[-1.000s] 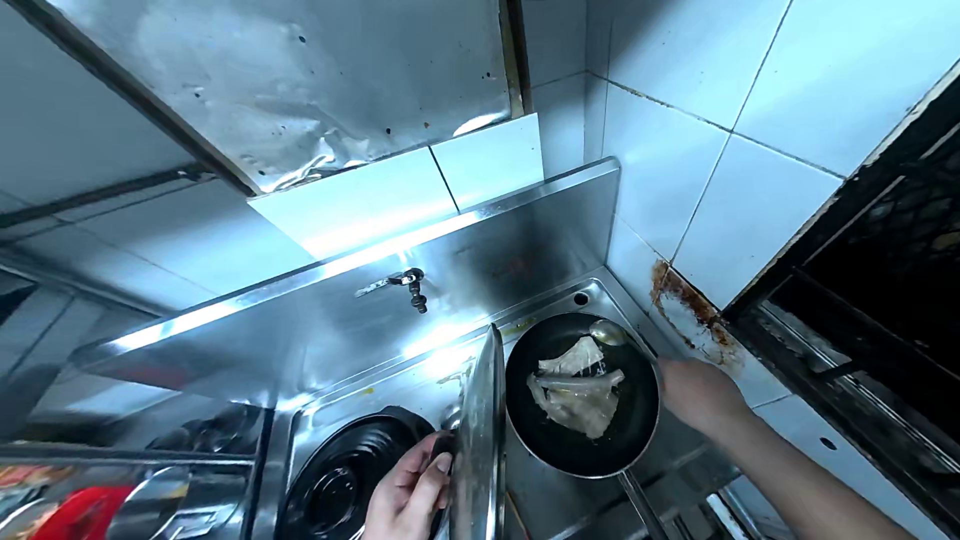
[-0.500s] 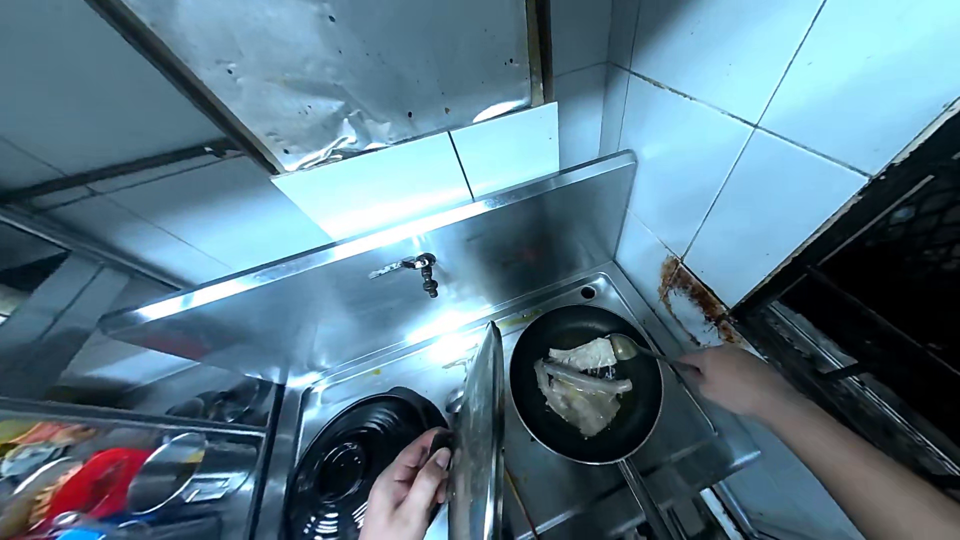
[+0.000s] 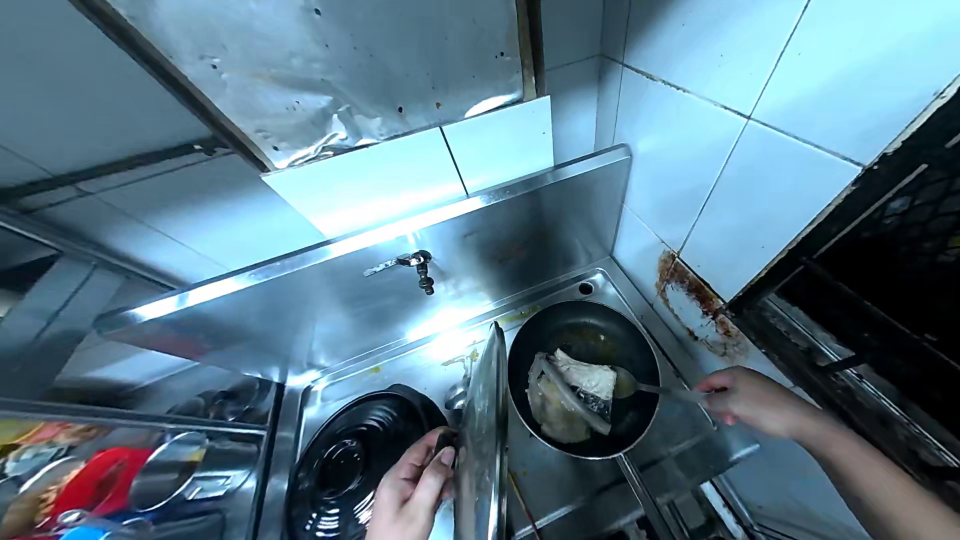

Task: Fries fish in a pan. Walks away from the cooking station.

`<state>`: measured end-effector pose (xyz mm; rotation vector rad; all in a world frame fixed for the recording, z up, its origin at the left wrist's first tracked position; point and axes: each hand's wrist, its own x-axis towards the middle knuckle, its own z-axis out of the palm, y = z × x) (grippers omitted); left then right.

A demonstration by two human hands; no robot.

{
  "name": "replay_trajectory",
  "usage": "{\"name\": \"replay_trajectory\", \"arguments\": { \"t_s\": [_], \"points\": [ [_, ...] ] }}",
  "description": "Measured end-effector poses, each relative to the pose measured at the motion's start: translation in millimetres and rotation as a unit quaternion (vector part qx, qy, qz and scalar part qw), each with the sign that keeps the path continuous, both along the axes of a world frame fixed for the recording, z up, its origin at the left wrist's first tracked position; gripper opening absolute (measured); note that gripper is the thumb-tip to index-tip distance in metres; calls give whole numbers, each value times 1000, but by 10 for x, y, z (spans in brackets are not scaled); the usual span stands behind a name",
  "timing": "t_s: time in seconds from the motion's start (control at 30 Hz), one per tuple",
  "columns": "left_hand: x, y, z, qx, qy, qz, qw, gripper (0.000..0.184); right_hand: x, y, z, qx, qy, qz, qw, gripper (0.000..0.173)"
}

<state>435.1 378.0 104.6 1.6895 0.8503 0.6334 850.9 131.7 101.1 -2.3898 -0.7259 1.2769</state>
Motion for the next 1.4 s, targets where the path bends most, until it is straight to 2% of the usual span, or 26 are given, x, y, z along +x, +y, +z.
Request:
{"name": "replay_trajectory", "arguments": {
  "t_s": [0.13, 0.37, 0.5, 0.67, 0.87, 0.97, 1.13, 1.4],
  "points": [
    [18, -44, 34, -4, 5, 11, 1000, 27, -119, 30, -323, 31, 35, -26, 999, 31],
    [46, -47, 59, -5, 4, 22, 1000, 27, -326, 214, -448, 36, 54, 19, 998, 31],
    [52, -62, 61, -10, 14, 36, 999, 27, -264, 277, -423, 37, 79, 12, 996, 30],
    [76, -56, 88, -20, 6, 40, 999, 27, -312, 309, -855, 50, 177, -26, 983, 30],
    [145, -42, 59, -21, 32, 50, 998, 29, -383, 420, -820, 42, 215, 6, 976, 32],
    [177, -46, 38, -24, 31, 49, 998, 29, -377, 392, -848, 57, 258, -56, 963, 29],
    [216, -31, 24, -27, 23, 38, 999, 28, -275, 98, -827, 72, 344, -198, 915, 22],
    [295, -13, -26, -22, 17, 20, 999, 27, -357, -422, -890, 166, 291, -306, 891, 22]
  ]
}}
